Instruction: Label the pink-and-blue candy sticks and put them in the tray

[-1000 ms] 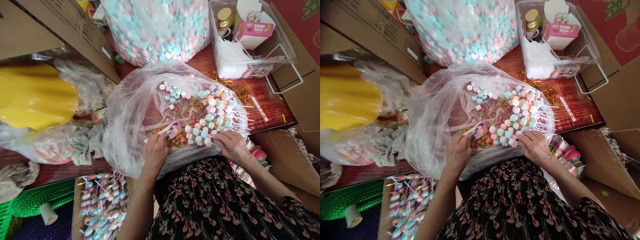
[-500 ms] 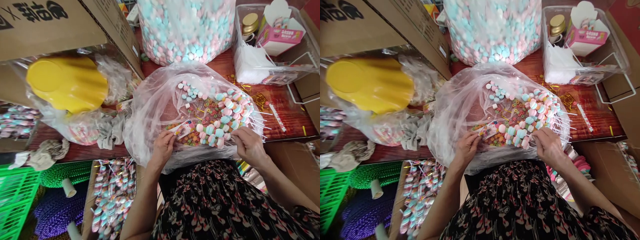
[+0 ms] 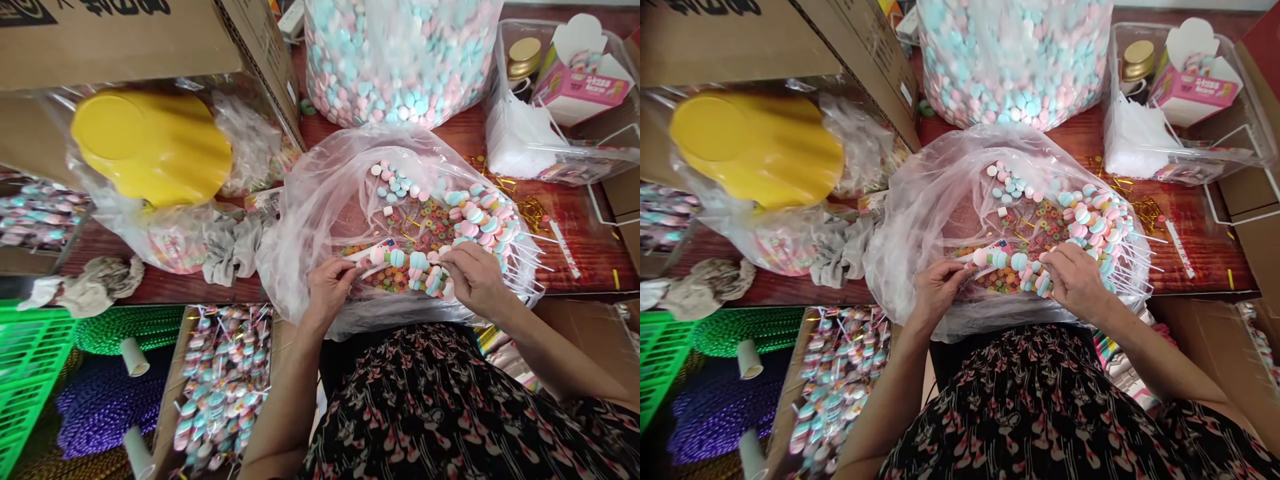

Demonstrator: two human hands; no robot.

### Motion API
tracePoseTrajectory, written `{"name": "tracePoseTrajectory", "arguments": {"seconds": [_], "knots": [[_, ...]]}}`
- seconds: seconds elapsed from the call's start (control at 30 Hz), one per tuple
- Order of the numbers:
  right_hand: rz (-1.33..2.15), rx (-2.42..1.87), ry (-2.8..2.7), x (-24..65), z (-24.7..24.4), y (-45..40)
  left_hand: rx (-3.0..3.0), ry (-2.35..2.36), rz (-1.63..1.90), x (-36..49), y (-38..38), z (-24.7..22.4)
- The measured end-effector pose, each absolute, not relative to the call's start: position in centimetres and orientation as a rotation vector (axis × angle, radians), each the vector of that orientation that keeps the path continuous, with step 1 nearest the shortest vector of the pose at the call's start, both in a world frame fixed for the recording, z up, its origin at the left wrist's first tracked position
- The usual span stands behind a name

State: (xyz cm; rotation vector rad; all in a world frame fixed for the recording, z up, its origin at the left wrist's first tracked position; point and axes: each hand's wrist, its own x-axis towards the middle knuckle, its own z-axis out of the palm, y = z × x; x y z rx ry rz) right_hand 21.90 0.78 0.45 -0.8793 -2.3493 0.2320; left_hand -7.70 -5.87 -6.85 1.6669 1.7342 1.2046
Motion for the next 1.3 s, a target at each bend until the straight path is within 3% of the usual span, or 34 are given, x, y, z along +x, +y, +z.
{"name": "tracePoseTrajectory", "arguments": {"seconds": [0.43,0.53,0.87,1.07,1.3], "knots": [[-0.080,-0.645,-2.678,22.6,2.2,2.9,2.299,1.679,1.035,-7.7,-5.9,-5.9],[-0.021,-0.691,-2.674,23.0,2.5,3.4,2.381,1.633,1.059,-8.2,-5.8,-5.6],[-0.024,-0.640,-2.640,23.2,1.8,2.7,2.459,1.476,0.998,-8.2,-5.7,-5.5],[0.252,-0.624,-2.433,23.4,1.5,2.6,2.353,1.412,1.069,-7.9,-5.4,-5.0],[0.007,-0.572,-2.581,23.8,1.3,2.7,2.134,1.371,1.020,-7.5,-5.7,-3.0]]}}
